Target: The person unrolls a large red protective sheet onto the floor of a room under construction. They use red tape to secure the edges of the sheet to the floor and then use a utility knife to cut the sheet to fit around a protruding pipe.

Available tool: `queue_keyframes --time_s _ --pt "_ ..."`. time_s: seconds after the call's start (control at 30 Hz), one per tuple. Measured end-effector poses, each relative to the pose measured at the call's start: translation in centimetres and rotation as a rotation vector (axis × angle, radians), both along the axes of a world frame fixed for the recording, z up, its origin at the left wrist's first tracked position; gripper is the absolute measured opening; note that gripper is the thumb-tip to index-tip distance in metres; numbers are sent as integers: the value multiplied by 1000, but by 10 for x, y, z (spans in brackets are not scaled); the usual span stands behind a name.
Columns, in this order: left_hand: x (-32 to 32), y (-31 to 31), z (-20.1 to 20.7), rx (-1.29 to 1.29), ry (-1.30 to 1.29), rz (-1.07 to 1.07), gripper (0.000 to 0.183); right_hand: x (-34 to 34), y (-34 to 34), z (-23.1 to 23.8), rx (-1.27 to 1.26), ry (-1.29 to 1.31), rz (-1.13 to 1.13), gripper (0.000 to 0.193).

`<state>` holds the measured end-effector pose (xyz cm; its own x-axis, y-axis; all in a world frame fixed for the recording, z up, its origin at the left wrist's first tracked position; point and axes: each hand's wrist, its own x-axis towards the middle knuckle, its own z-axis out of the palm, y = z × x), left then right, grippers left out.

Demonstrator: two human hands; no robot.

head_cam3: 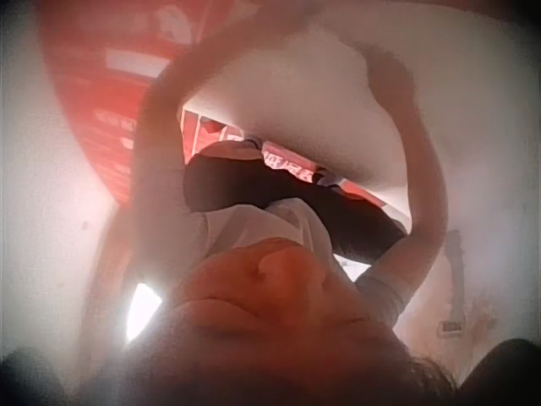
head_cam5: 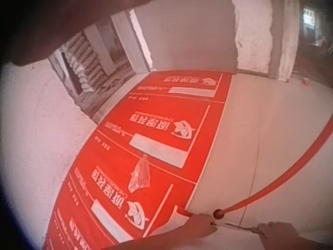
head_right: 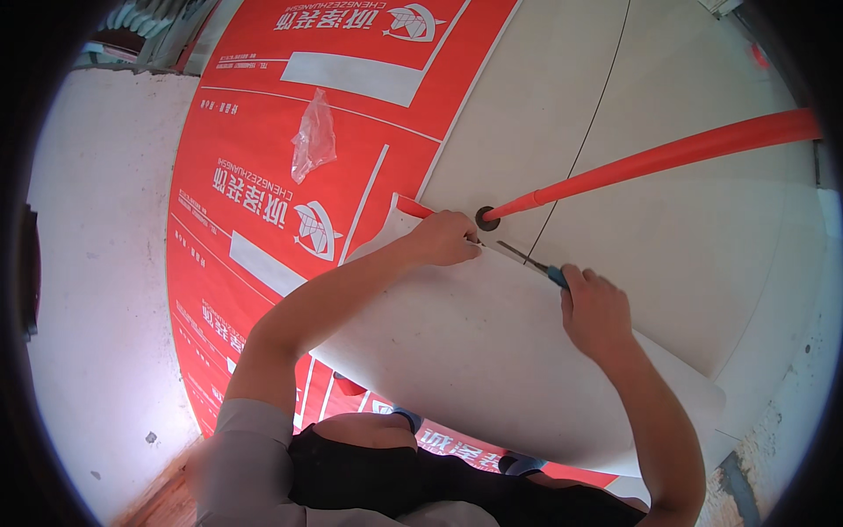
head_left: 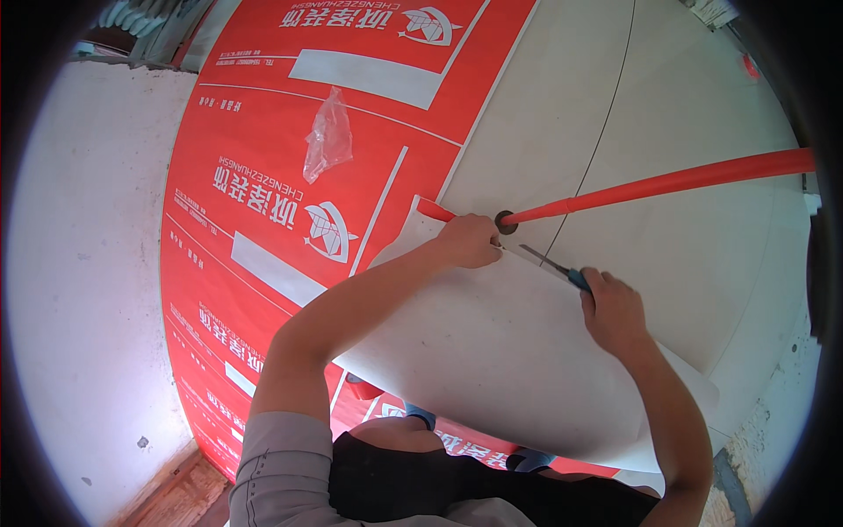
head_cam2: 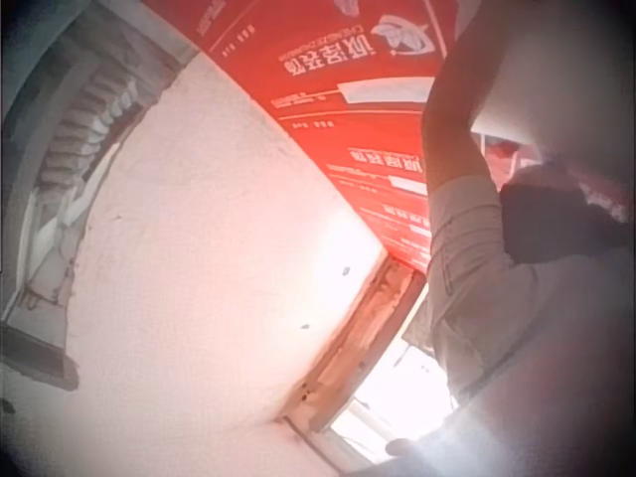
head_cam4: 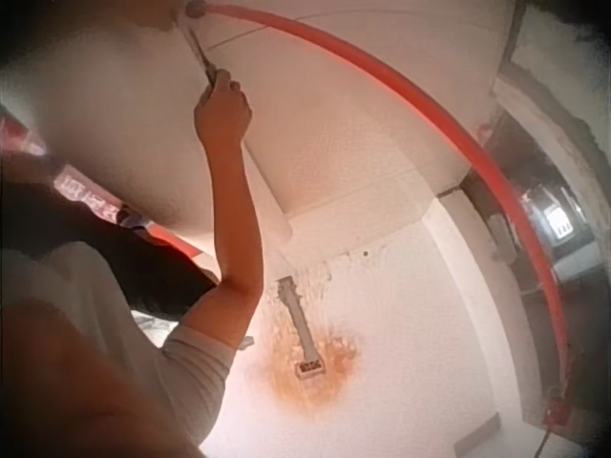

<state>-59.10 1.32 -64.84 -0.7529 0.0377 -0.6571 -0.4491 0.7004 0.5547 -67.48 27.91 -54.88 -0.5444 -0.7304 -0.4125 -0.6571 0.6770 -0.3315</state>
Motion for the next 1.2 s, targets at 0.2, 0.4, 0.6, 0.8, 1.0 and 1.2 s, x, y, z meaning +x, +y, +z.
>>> queue_keyframes --time_s 0.2,0.4,0.6,0.8,1.0,1.2 --pt "10 -4 2 20 13 30 29 -16 -58 14 204 131 308 14" --pt "12 -5 -1 20 -9 56 27 -14 -79 16 248 222 460 10" --pt "9 -6 -6 7 12 26 23 -13 -78 17 280 261 491 11" --pt "10 -5 -3 63 56 30 19 -1 -83 6 328 340 542 12" --pt "13 -5 0 76 103 60 16 -3 -87 8 335 310 546 10" --pt "13 -6 1 95 86 63 16 -1 -107 10 405 239 598 2"
